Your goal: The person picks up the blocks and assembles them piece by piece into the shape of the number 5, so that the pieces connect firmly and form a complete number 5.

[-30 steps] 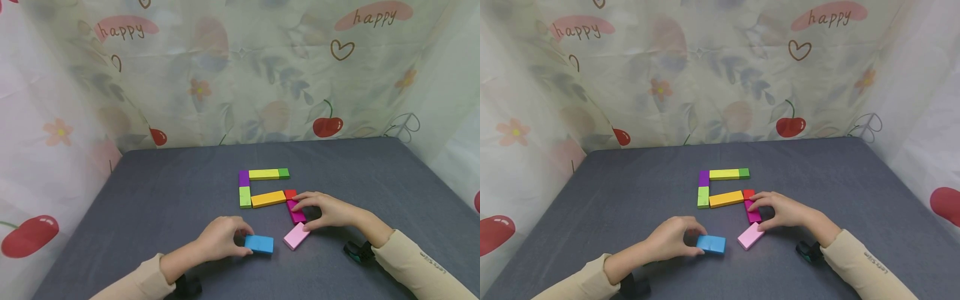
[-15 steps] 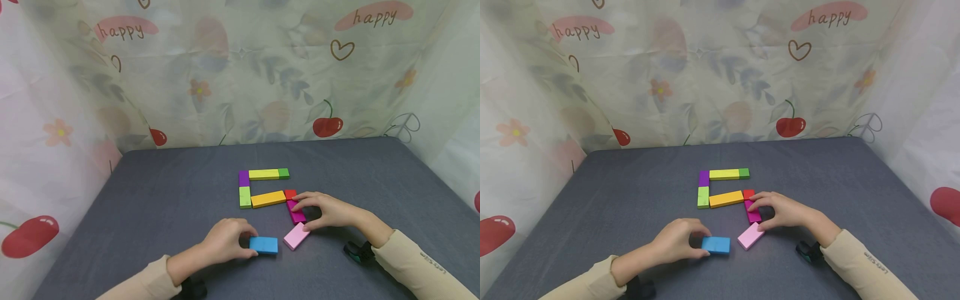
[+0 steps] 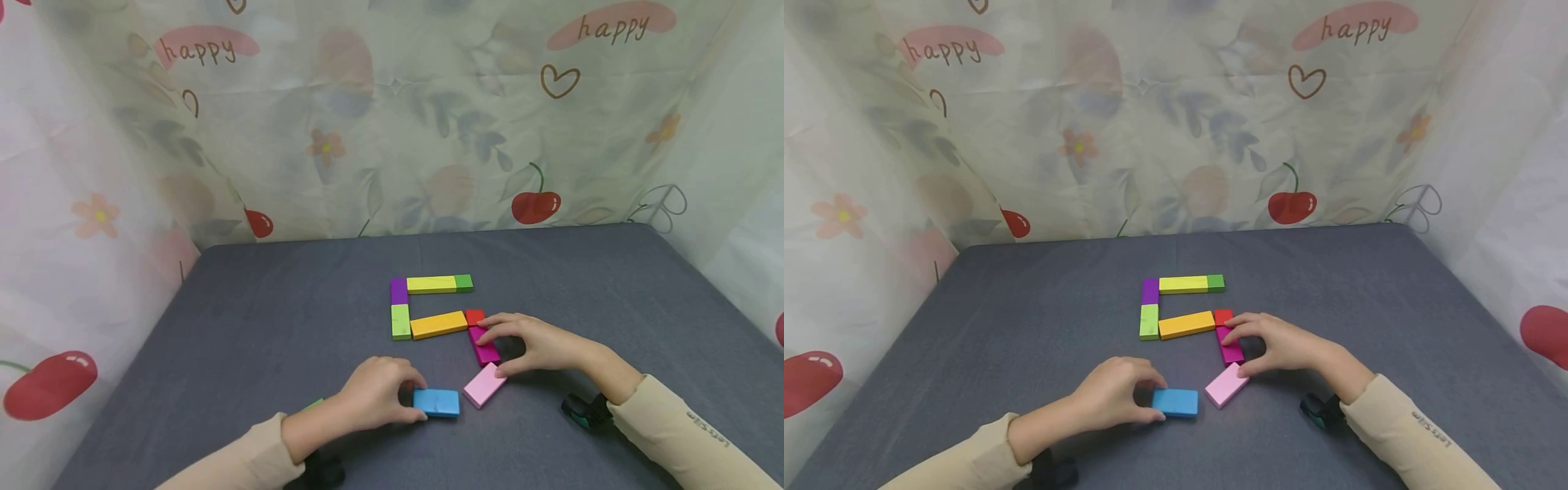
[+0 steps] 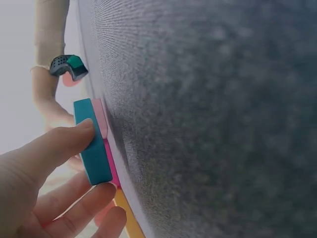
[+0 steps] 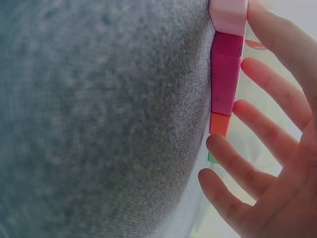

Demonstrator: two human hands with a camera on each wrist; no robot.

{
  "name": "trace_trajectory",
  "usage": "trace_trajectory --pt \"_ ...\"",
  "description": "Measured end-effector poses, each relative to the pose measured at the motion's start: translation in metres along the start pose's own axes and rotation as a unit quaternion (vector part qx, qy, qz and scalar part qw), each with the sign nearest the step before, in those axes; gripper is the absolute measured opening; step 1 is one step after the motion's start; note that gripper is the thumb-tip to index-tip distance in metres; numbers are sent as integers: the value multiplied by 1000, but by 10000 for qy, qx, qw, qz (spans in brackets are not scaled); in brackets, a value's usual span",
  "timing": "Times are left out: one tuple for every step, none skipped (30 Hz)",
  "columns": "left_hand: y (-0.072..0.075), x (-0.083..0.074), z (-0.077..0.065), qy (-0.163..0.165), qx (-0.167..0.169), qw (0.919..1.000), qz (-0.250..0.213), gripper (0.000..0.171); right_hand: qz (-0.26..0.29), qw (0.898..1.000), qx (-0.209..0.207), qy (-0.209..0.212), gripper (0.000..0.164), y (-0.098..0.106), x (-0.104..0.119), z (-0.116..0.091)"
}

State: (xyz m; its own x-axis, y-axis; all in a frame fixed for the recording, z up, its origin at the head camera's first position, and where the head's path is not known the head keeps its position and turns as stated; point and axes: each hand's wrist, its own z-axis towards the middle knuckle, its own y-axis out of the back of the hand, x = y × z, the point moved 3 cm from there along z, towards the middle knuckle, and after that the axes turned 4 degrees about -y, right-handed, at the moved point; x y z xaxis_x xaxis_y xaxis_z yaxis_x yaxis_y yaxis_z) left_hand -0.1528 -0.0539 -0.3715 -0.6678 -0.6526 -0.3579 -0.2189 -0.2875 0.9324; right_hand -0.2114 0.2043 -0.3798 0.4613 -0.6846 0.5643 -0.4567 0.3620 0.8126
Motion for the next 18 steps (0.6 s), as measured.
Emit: trace_trajectory --pt "0 0 1 8 7 10000 20 31 6 10000 3 -1 47 0 0 0" --pt "0 -1 1 19 17 10000 47 31 7 10000 1 1 47 0 0 0" --pt "0 -1 2 34 33 10000 67 31 12 10000 3 5 47 0 0 0" --pt "0 -2 2 54 53 9999 90 31 14 10000 1 8 47 0 -1 0" --pt "0 -2 3 73 73 9999 112 31 16 10000 1 12 47 0 -1 0" --pt "0 -2 4 86 95 9998 130 31 20 10000 0 15 48 0 -1 0" --pt "0 -2 4 98 115 9998 145 32 20 10000 -2 17 48 0 -1 0" --pt "0 -3 5 111 136 9997 151 32 18 10000 -4 20 48 0 -1 0" --pt "0 -3 6 128 159 9997 146 32 19 10000 -2 19 48 0 -1 0" --pt "-1 -3 6 141 183 9996 150 32 17 10000 -4 20 48 0 -1 0" --pt "-1 -4 7 154 209 9996 150 32 16 10000 -6 20 48 0 -1 0" --pt "-1 -4 8 165 237 9995 154 32 17 10000 -8 22 48 0 -1 0" --pt "-1 -4 8 170 255 9994 151 32 15 10000 -7 24 48 0 -1 0" --pt "-2 -4 9 171 277 9994 148 32 11 10000 -9 29 48 0 0 0" --pt "-2 -4 10 169 295 9993 139 32 8 10000 -10 32 48 0 0 0" --pt "-2 -5 10 161 301 9993 140 32 3 10000 -12 36 47 0 0 0" --pt "-3 -5 10 160 311 9993 125 32 1 10000 -13 37 47 0 0 0" --pt "-3 -6 11 155 324 9993 116 32 -4 10000 -13 36 47 0 0 0"
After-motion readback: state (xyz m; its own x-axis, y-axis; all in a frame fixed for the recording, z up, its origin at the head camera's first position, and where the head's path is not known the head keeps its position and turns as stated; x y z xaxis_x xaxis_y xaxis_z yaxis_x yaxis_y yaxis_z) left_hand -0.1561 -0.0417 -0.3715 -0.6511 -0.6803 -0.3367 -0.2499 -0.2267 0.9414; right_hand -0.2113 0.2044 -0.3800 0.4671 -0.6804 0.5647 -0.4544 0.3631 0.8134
